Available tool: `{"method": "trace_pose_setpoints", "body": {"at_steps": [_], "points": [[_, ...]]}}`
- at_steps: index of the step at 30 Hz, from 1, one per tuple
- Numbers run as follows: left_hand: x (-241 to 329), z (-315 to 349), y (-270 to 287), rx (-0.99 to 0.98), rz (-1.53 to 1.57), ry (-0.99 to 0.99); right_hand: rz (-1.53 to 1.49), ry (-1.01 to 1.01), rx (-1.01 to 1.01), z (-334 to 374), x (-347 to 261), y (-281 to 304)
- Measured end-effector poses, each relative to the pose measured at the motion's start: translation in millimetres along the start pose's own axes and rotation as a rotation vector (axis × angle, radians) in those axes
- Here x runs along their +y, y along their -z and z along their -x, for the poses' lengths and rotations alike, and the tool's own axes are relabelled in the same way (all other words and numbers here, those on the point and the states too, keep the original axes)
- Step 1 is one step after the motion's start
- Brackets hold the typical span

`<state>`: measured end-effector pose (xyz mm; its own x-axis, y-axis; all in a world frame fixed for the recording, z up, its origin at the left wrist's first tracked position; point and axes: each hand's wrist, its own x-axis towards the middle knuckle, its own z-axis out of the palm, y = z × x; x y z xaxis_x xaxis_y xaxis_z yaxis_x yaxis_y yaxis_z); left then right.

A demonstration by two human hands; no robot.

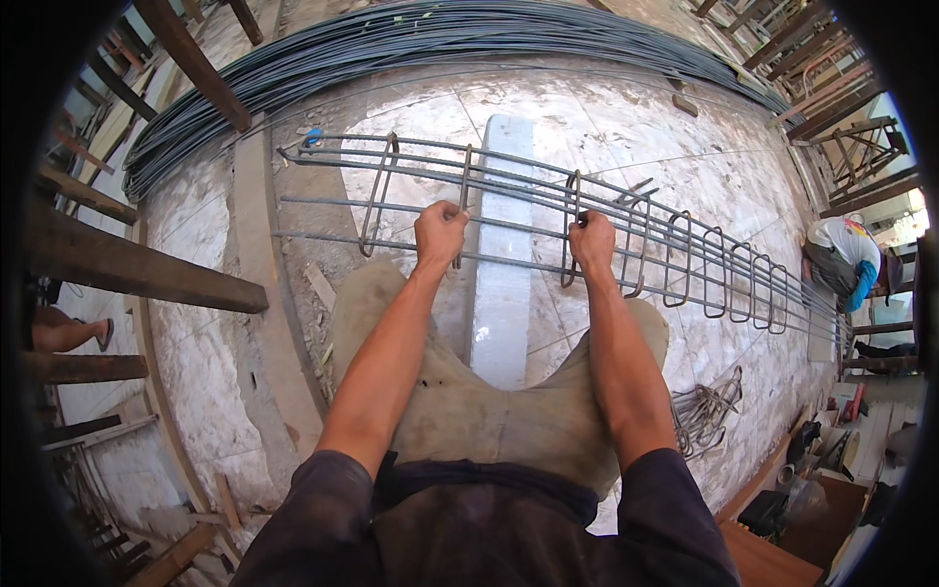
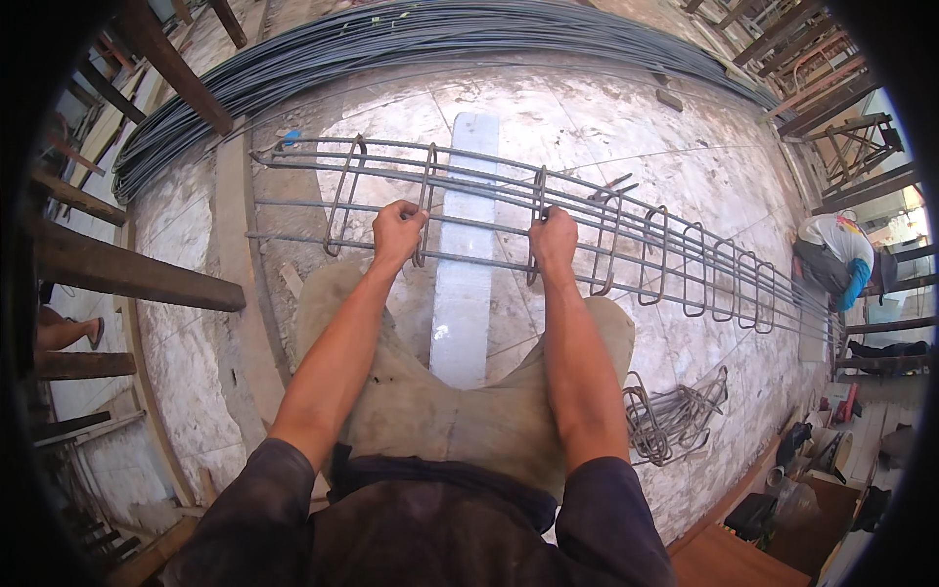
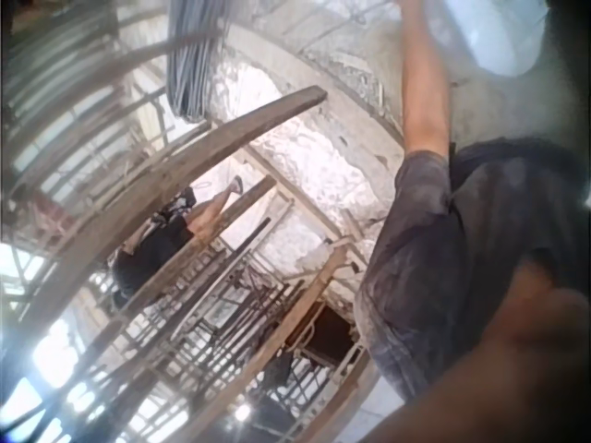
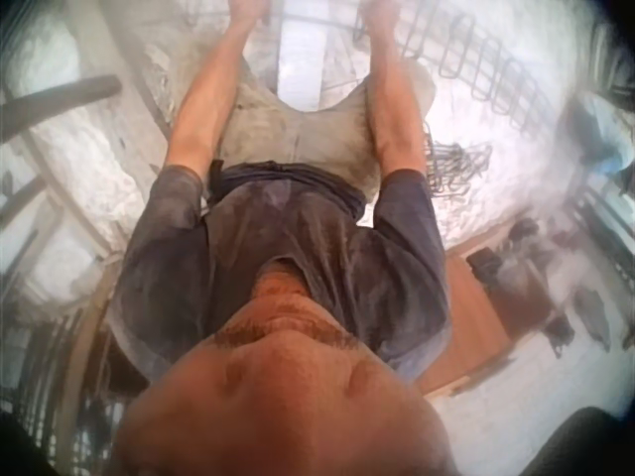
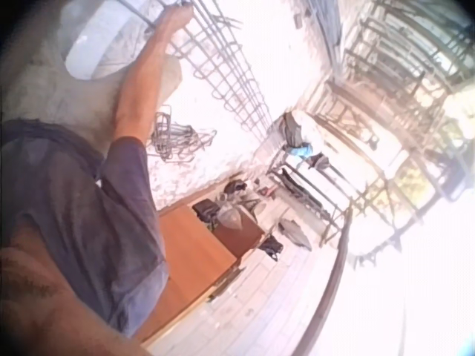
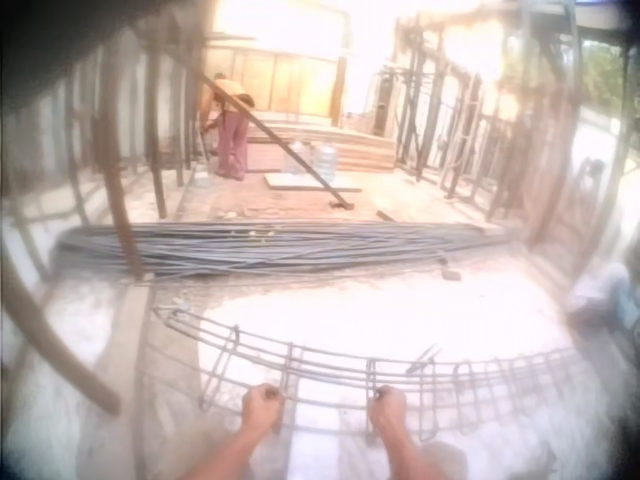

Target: The person assembles a rebar cage by positioning metal bars into a rectangular framework and securing the intersections with wire using pliers.

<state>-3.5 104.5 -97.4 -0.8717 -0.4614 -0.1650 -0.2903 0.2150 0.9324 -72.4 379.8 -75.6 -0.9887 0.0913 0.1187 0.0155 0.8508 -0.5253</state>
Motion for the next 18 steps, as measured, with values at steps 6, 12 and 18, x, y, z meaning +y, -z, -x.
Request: {"method": "trace_pose_setpoints", "body": {"at_steps": [6,12,18], "points": [[-10.0,-6.1,-1.4,0.036,-0.036,-0.107,-0.066,0.030,-0.029,-0.1,-13.8,-3.0],[-9.8,-7.3,-1.4,0.039,-0.058,-0.104,-0.072,-0.051,-0.081,-6.3,-17.2,-3.8],[-3.3,-4.7,-0.6,0.013,-0.038,-0.039,-0.065,-0.040,-0.068,-11.2,-9.4,-8.4]]}}
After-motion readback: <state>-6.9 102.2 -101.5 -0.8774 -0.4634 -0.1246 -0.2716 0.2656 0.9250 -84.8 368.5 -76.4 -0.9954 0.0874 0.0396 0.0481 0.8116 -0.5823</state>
